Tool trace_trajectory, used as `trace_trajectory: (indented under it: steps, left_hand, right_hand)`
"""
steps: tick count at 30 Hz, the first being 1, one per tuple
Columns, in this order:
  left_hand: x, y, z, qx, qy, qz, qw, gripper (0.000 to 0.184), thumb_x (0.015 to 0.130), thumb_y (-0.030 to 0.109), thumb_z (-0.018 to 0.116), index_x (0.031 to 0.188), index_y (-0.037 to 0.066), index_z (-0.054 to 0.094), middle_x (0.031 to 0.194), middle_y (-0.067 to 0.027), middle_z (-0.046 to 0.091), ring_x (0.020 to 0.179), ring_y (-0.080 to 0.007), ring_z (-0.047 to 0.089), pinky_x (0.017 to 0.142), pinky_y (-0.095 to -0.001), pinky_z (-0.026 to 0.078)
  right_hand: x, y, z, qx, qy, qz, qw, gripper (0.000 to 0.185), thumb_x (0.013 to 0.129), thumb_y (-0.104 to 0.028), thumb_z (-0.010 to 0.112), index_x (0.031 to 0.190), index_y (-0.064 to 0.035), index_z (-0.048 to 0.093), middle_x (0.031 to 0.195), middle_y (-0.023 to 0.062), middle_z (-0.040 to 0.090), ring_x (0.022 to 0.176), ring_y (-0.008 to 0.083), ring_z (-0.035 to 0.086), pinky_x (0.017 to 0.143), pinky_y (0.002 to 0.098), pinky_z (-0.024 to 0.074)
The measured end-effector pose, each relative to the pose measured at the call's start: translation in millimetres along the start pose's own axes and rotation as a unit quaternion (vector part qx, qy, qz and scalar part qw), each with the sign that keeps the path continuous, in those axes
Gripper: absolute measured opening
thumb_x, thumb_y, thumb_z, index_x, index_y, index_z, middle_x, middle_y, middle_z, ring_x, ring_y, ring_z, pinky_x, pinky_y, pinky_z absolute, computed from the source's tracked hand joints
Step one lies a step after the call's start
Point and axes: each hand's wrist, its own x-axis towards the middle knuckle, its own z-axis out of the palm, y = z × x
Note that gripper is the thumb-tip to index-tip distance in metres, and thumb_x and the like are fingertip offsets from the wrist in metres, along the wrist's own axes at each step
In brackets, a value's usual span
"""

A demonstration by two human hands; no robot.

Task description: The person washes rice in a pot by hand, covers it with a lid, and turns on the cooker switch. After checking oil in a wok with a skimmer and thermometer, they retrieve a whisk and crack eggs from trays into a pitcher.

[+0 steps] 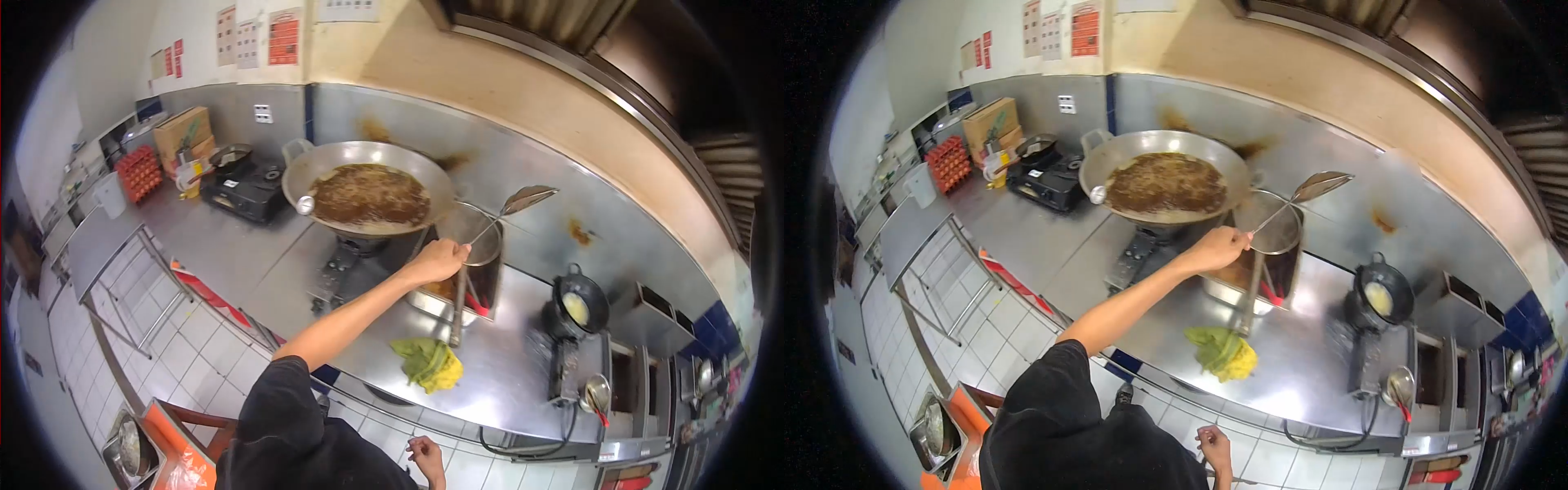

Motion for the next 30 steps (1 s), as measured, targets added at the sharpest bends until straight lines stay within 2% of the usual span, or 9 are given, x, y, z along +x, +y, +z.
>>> trace_trajectory:
  steps: [6,10,13,16,19,22,25,28,30]
  left_hand:
    - [-28,-46,-207,0.058,-0.009,-0.006,0.998,0.033,0.096,0.034,0.062,0.104,0.002,0.062,0.077,-0.0137,0.068,0.081,-0.0243,0.068,0.072,-0.0384,0.050]
    - [-13,-118,-304,0.269,0.014,0.102,0.958,0.025,0.094,0.020,0.062,0.113,0.005,0.054,0.081,-0.0212,0.067,0.083,-0.0406,0.066,0.073,-0.0492,0.049]
    - [-5,-136,-338,0.323,-0.014,0.125,0.938,0.027,0.092,0.016,0.062,0.116,0.007,0.054,0.081,-0.0206,0.069,0.080,-0.0426,0.067,0.073,-0.0523,0.051]
    - [3,-125,-341,0.470,-0.088,0.152,0.865,0.043,0.084,0.011,0.065,0.125,0.010,0.054,0.081,-0.0195,0.070,0.078,-0.0401,0.070,0.070,-0.0508,0.054]
    - [-3,-107,-324,0.525,-0.166,0.198,0.811,0.046,0.083,0.009,0.063,0.129,0.013,0.057,0.083,-0.0165,0.072,0.078,-0.0333,0.072,0.070,-0.0458,0.057]
    - [-10,-105,-292,0.573,-0.197,0.238,0.759,0.041,0.088,0.010,0.057,0.128,0.005,0.060,0.084,-0.0124,0.073,0.081,-0.0272,0.074,0.068,-0.0391,0.056]
    - [20,-133,-239,0.626,-0.231,0.204,0.717,0.019,0.087,0.016,0.063,0.098,0.011,0.077,0.089,-0.0111,0.075,0.086,-0.0225,0.074,0.065,-0.0347,0.056]
    - [63,-170,-182,0.661,-0.187,0.197,0.699,0.017,0.085,0.022,0.066,0.074,0.013,0.074,0.072,-0.0052,0.071,0.068,-0.0195,0.072,0.050,-0.0344,0.050]
    - [79,-167,-169,0.777,-0.201,0.133,0.581,0.019,0.081,0.026,0.070,0.068,0.012,0.066,0.054,0.0006,0.055,0.047,-0.0178,0.060,0.037,-0.0343,0.038]
  right_hand:
    - [116,-59,120,-0.056,-0.117,-0.030,0.991,0.016,0.097,-0.011,0.059,0.103,0.0030,0.065,0.085,0.0092,0.068,0.081,0.0139,0.068,0.061,0.0280,0.0568]
    - [186,-94,228,-0.010,-0.145,-0.039,0.989,0.019,0.097,-0.015,0.058,0.101,0.0025,0.065,0.081,0.0086,0.068,0.067,0.0143,0.068,0.057,0.0252,0.0538]
    - [230,-129,312,-0.159,-0.111,-0.083,0.978,0.024,0.097,-0.019,0.059,0.102,0.0034,0.063,0.078,0.0088,0.068,0.060,0.0167,0.068,0.053,0.0264,0.0526]
    - [273,-157,365,-0.195,-0.002,-0.049,0.980,0.029,0.097,-0.020,0.060,0.106,0.0064,0.059,0.080,0.0133,0.067,0.062,0.0235,0.070,0.056,0.0331,0.0577]
    - [313,-143,385,0.172,0.012,0.137,0.975,0.038,0.093,-0.013,0.061,0.118,0.0115,0.047,0.093,0.0229,0.063,0.068,0.0361,0.071,0.064,0.0451,0.0645]
    - [353,-97,392,0.219,0.048,0.156,0.962,0.034,0.093,-0.010,0.060,0.117,0.0108,0.047,0.096,0.0229,0.063,0.071,0.0352,0.072,0.062,0.0427,0.0645]
    - [348,-108,396,0.184,0.085,0.135,0.970,0.022,0.092,-0.005,0.054,0.109,0.0092,0.051,0.093,0.0213,0.064,0.070,0.0324,0.072,0.061,0.0404,0.0646]
    - [352,-119,402,0.087,0.130,0.127,0.979,0.018,0.090,-0.002,0.053,0.105,0.0080,0.051,0.088,0.0190,0.065,0.068,0.0302,0.072,0.059,0.0392,0.0643]
    - [357,-113,408,0.087,0.143,0.120,0.979,0.019,0.091,-0.003,0.054,0.106,0.0075,0.050,0.086,0.0180,0.066,0.066,0.0293,0.072,0.057,0.0387,0.0639]
